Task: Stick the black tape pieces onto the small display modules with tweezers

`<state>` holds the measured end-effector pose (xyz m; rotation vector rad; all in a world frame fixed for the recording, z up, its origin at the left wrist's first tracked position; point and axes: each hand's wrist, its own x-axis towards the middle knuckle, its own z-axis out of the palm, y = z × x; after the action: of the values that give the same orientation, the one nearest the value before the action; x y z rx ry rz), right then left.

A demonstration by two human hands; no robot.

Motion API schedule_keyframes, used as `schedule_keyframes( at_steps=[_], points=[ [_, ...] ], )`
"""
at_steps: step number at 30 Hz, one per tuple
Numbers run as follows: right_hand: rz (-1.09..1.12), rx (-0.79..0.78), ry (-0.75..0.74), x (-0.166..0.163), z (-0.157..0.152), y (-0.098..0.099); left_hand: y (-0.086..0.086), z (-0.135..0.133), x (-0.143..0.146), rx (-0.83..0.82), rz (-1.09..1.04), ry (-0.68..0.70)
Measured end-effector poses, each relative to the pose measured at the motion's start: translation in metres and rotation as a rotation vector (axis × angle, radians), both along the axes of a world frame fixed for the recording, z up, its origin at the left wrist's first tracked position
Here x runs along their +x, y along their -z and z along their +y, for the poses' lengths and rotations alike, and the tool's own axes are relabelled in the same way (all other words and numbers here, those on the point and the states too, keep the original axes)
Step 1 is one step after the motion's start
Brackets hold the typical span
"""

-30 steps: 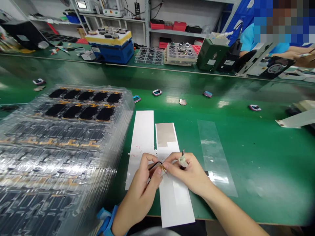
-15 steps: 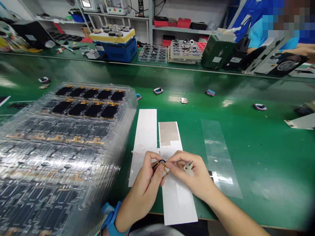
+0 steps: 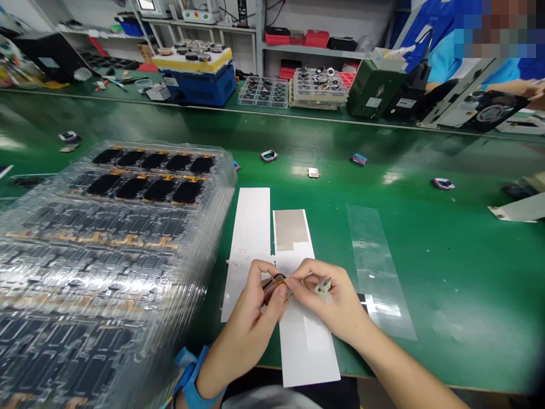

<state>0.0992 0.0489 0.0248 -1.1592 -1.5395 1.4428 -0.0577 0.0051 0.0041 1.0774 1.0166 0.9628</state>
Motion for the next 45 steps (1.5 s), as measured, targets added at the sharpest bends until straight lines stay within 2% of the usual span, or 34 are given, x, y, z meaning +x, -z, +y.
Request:
schedule_keyframes(
  at_steps=[5, 7, 10, 12, 16, 21, 34, 42, 45],
  points=[
    [-0.003, -0.015, -0.028, 0.003, 0.002, 0.004, 0.004, -0.001, 0.0, 0.015, 0.034, -0.018],
    [0.003, 0.032, 0.012, 0.009, 0.008, 0.005, 0.001, 0.0, 0.001, 0.046, 0.104, -0.011],
    [-0.009, 0.163, 0.217, 0.017, 0.023, 0.005, -0.005, 0.005, 0.003, 0.164, 0.376, -0.001],
    [-0.038, 0.192, 0.327, 0.021, 0.034, 0.007, -0.009, 0.01, 0.006, 0.264, 0.581, 0.013],
    [-0.041, 0.098, 0.341, 0.02, 0.05, 0.021, -0.011, 0.019, 0.015, 0.451, 0.83, 0.113],
    [0.006, 0.054, 0.333, 0.019, 0.052, 0.039, -0.006, 0.027, 0.018, 0.536, 1.021, 0.218],
    [0.103, -0.002, 0.318, 0.018, 0.054, 0.035, -0.001, 0.028, 0.018, 0.572, 1.088, 0.221],
    [0.17, 0.008, 0.371, 0.028, 0.041, 0.003, -0.005, 0.028, 0.021, 0.556, 1.085, 0.219],
    [0.18, 0.002, 0.392, 0.035, 0.038, -0.002, -0.004, 0.029, 0.021, 0.556, 1.067, 0.197]
  ],
)
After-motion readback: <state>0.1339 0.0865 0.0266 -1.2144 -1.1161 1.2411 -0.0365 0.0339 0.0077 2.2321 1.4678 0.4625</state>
